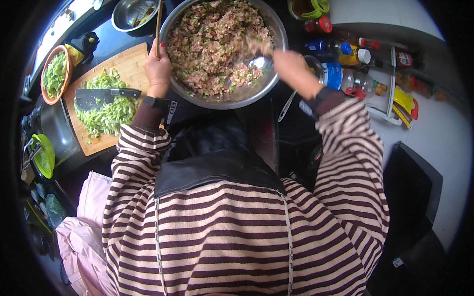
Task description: The person chops cabbage on a cutting board and transfers it into a bowl. They then mix the chopped cabbage with ground meat and other ingredients in a large metal bowl using chopsticks.
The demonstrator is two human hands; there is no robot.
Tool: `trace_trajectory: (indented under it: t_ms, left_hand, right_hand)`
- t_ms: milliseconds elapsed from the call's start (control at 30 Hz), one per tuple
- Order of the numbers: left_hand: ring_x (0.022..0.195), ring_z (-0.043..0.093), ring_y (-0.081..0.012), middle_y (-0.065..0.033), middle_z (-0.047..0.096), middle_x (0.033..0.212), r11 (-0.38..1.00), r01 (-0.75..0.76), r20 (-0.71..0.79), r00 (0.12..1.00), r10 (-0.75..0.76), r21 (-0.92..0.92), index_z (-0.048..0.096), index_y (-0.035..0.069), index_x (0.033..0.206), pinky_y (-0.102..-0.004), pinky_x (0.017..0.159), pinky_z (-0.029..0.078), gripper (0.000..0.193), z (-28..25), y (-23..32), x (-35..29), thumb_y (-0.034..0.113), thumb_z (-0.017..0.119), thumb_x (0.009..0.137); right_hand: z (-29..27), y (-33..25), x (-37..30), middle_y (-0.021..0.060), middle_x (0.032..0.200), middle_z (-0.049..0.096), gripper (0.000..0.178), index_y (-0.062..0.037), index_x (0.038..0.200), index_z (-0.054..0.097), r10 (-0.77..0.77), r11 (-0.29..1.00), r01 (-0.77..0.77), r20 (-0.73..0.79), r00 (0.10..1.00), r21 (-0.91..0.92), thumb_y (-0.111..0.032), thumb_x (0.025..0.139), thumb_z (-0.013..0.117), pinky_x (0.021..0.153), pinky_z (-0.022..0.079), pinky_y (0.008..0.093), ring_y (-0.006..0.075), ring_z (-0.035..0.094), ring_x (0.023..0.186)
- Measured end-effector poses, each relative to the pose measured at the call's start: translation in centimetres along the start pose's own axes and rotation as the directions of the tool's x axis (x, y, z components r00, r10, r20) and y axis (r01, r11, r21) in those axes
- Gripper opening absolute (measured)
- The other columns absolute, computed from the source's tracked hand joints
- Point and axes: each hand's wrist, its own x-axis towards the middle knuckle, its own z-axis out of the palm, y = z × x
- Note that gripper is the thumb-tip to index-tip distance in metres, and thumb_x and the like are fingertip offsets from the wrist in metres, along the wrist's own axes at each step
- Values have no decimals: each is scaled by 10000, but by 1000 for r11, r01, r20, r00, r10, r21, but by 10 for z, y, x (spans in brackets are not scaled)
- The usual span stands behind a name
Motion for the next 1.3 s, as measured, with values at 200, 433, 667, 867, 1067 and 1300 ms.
trace_trajectory:
  t_ms: [200,433,667,867,1067,1300]
  left_hand:
    - [680,617,-394,-180,638,771,998,21,-6,1000,-21,-56,562,288,1215,-459,554,489,304,0,2,0,269,529,913]
    - [681,619,-393,-176,640,767,1000,13,-3,1000,-13,3,563,296,1212,-455,554,489,296,-2,2,-1,275,523,919]
    - [660,618,-389,-172,640,751,1000,-6,-4,1000,6,26,569,306,1207,-460,543,487,297,1,-2,1,289,530,913]
    - [646,616,-391,-168,640,733,999,-35,-38,999,36,24,562,316,1213,-470,536,487,309,5,-6,2,283,536,907]
    - [672,615,-402,-176,640,758,1000,1,-10,1000,-1,-11,552,332,1210,-482,548,481,298,4,-6,2,288,527,916]
    - [687,618,-399,-181,639,761,1000,15,3,1000,-15,5,551,330,1209,-481,557,484,294,0,0,1,284,519,921]
  right_hand:
    - [12,-74,-42,193,806,668,169,-9,818,633,-224,956,209,51,973,204,-87,758,496,672,541,448,342,670,753]
    - [-34,-49,56,140,884,684,222,-81,898,680,-162,980,182,-208,965,78,-144,797,493,684,538,430,309,673,826]
    - [-5,-1,38,179,892,664,179,-57,920,619,-7,997,17,-131,991,75,-146,832,491,703,516,479,370,645,821]
    - [23,-50,-52,204,847,656,204,-46,923,634,-139,953,113,75,987,283,-203,890,508,726,500,481,382,636,814]
    - [-43,-50,-52,172,812,657,306,-64,869,664,-69,967,79,-49,996,243,-322,905,503,689,500,472,356,641,790]
    - [-44,-45,-40,210,784,636,369,-19,819,640,-5,871,-2,14,1000,492,-319,936,460,691,481,460,390,617,779]
